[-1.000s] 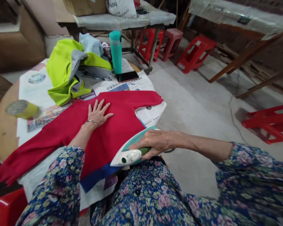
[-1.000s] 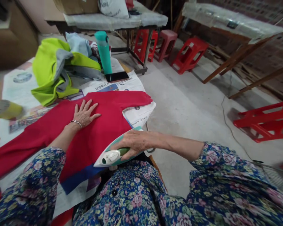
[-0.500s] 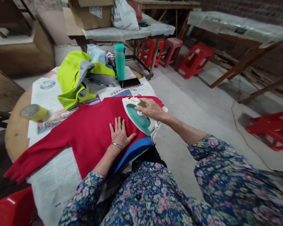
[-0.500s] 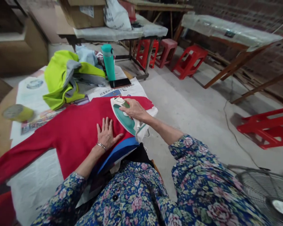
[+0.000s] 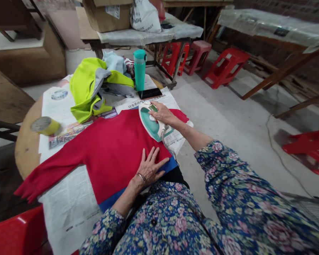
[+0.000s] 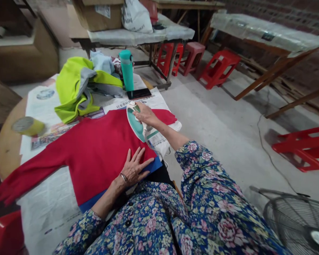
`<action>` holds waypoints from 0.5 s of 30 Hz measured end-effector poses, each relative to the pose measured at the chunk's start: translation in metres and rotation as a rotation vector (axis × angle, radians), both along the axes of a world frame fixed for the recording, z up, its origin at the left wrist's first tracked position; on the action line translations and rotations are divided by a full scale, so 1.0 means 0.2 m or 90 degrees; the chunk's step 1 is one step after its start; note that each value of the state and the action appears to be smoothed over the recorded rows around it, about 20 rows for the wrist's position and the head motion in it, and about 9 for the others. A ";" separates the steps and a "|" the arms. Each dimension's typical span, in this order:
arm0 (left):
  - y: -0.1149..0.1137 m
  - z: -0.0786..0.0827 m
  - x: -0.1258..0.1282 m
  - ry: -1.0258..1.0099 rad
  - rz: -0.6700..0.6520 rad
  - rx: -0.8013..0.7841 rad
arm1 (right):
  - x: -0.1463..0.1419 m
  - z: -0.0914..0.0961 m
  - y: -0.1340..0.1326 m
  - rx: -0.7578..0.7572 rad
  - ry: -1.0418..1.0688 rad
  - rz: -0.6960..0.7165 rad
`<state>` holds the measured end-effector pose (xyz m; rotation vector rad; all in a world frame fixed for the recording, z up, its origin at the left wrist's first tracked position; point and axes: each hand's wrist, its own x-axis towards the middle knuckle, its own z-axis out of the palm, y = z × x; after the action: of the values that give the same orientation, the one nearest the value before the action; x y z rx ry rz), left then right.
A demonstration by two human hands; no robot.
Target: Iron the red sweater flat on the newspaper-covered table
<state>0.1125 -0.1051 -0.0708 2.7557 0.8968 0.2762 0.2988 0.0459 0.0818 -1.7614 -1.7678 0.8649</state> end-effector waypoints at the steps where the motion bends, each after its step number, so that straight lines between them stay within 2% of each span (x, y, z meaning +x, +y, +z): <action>1: -0.01 0.00 0.01 0.001 -0.002 0.000 | -0.01 0.00 0.02 0.005 -0.006 -0.005; 4: -0.02 0.01 0.02 0.002 0.009 -0.005 | 0.00 0.00 0.03 -0.018 0.036 0.005; 7: -0.01 0.00 0.01 0.001 0.029 -0.007 | 0.03 -0.02 -0.02 -0.044 0.093 0.026; 11: 0.00 -0.02 0.01 -0.003 0.043 -0.007 | 0.07 -0.06 -0.19 -0.014 0.072 0.062; 15: -0.03 -0.03 0.01 0.002 0.014 -0.007 | 0.08 -0.08 -0.40 -0.014 0.023 0.079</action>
<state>0.1151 -0.1103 -0.0774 2.7387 0.9275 0.2709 0.3154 -0.0348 0.0658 -1.6536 -1.8668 0.9626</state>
